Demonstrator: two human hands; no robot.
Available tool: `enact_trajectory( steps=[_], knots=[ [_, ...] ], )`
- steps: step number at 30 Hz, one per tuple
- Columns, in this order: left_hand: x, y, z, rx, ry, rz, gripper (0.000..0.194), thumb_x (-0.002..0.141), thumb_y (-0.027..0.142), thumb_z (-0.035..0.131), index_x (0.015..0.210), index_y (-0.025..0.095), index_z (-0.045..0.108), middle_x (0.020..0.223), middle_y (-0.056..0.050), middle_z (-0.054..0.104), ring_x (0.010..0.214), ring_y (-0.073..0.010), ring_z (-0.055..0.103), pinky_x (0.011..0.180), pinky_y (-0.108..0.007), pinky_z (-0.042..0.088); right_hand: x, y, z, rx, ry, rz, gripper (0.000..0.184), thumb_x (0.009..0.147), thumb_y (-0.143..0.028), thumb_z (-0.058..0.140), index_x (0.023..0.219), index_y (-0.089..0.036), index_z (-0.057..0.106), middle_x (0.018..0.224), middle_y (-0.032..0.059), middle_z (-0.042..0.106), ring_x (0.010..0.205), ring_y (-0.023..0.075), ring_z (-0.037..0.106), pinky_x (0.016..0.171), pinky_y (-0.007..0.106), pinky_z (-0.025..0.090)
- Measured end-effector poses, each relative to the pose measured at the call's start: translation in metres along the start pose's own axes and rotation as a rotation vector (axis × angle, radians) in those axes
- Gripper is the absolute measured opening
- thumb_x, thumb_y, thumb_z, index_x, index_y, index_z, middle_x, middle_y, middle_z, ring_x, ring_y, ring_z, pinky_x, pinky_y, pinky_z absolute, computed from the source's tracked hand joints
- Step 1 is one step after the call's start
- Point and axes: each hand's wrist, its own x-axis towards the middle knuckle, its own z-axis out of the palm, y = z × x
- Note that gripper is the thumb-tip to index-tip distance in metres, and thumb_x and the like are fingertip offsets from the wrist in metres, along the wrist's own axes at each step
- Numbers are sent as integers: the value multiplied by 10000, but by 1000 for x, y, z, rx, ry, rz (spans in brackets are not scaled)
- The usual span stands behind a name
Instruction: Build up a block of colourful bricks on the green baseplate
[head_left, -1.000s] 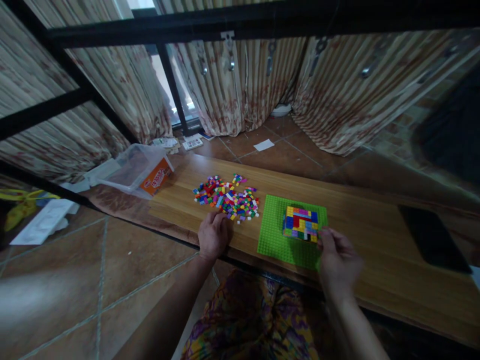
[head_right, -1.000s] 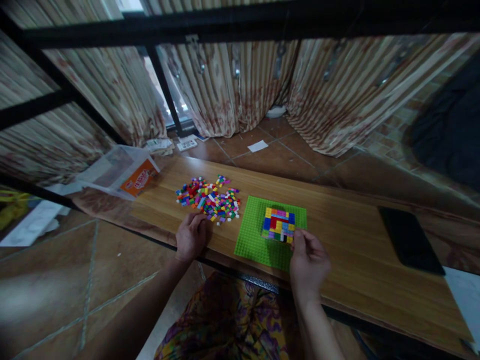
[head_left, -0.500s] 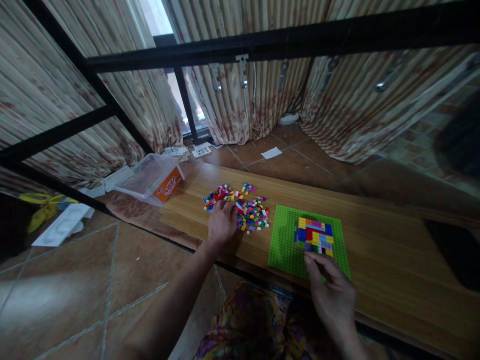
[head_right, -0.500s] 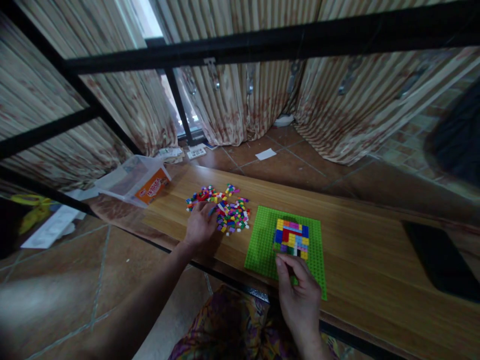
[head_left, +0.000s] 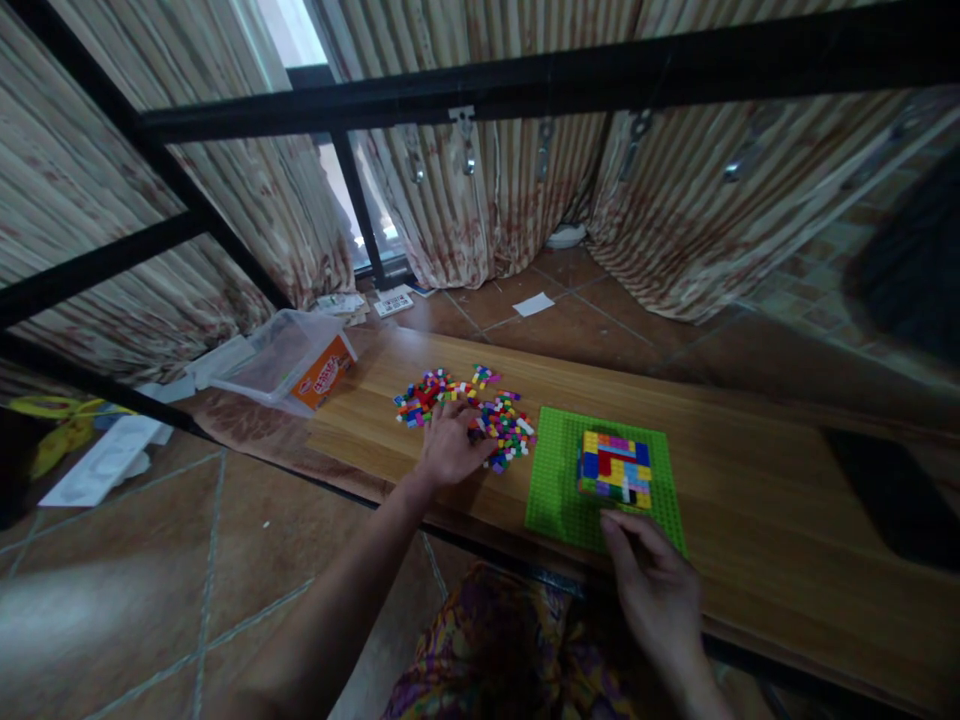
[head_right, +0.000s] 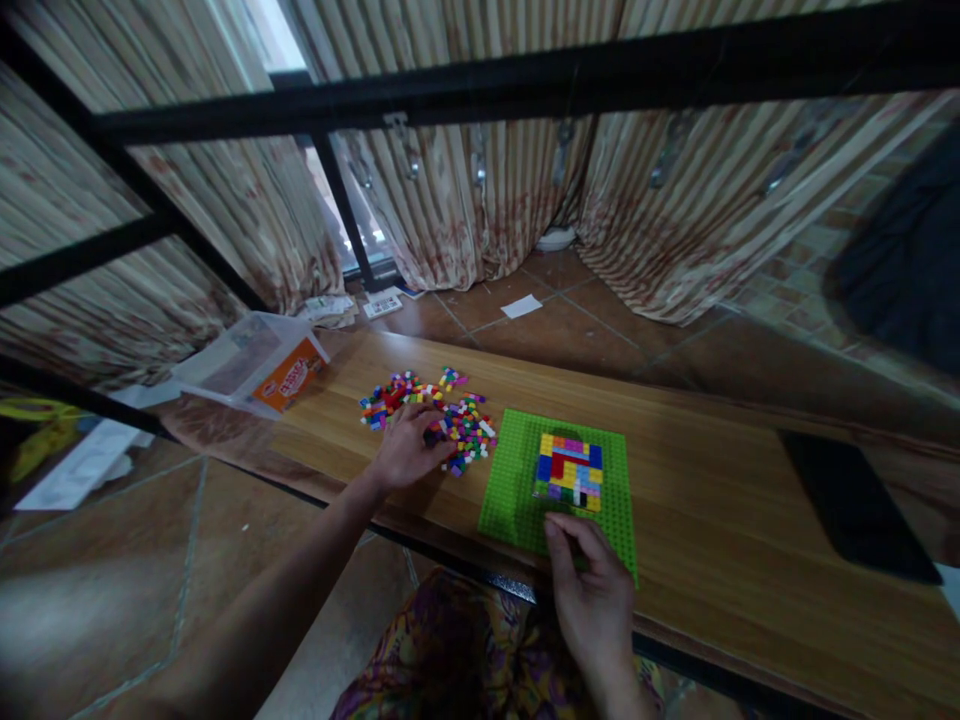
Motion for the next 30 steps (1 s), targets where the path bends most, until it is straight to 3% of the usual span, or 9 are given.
enact_trajectory(
  steps=[7,12,18,24,30],
  knots=[
    [-2,10,-5,49,-70,88,621,676,383,706,1265,266,547,1276,-70,563,1172,-333,462,995,-500,379,-3,-3,4,29,-25,11,253,826,-426,615,884,-198,709,941,58,701,899,211,640,796,330,507],
    [0,18,0,99,-52,68,574,694,259,661,1255,255,539,1285,-91,560,1175,-324,461,1009,-526,349,-5,-1,5,44,-40,39,252,824,-422,617,895,-200,712,941,55,703,892,208,641,789,322,510],
    [7,20,2,110,-18,57,519,715,277,642,1226,239,561,1241,-104,576,1138,-337,483,970,-536,368,-5,1,3,38,-47,77,272,813,-444,624,882,-197,716,927,55,706,890,212,643,801,330,509],
    [11,21,3,114,45,29,568,687,201,652,1244,257,555,1246,-112,526,1128,-313,500,998,-506,351,-5,2,4,38,-55,60,283,816,-445,618,886,-189,716,921,60,710,875,213,648,774,322,514],
    [17,13,3,-47,65,91,570,676,147,638,1233,240,566,1239,-97,502,1155,-272,497,1008,-445,403,-5,1,5,36,-55,38,279,816,-445,615,874,-192,717,909,60,704,863,213,647,753,318,517]
  ],
)
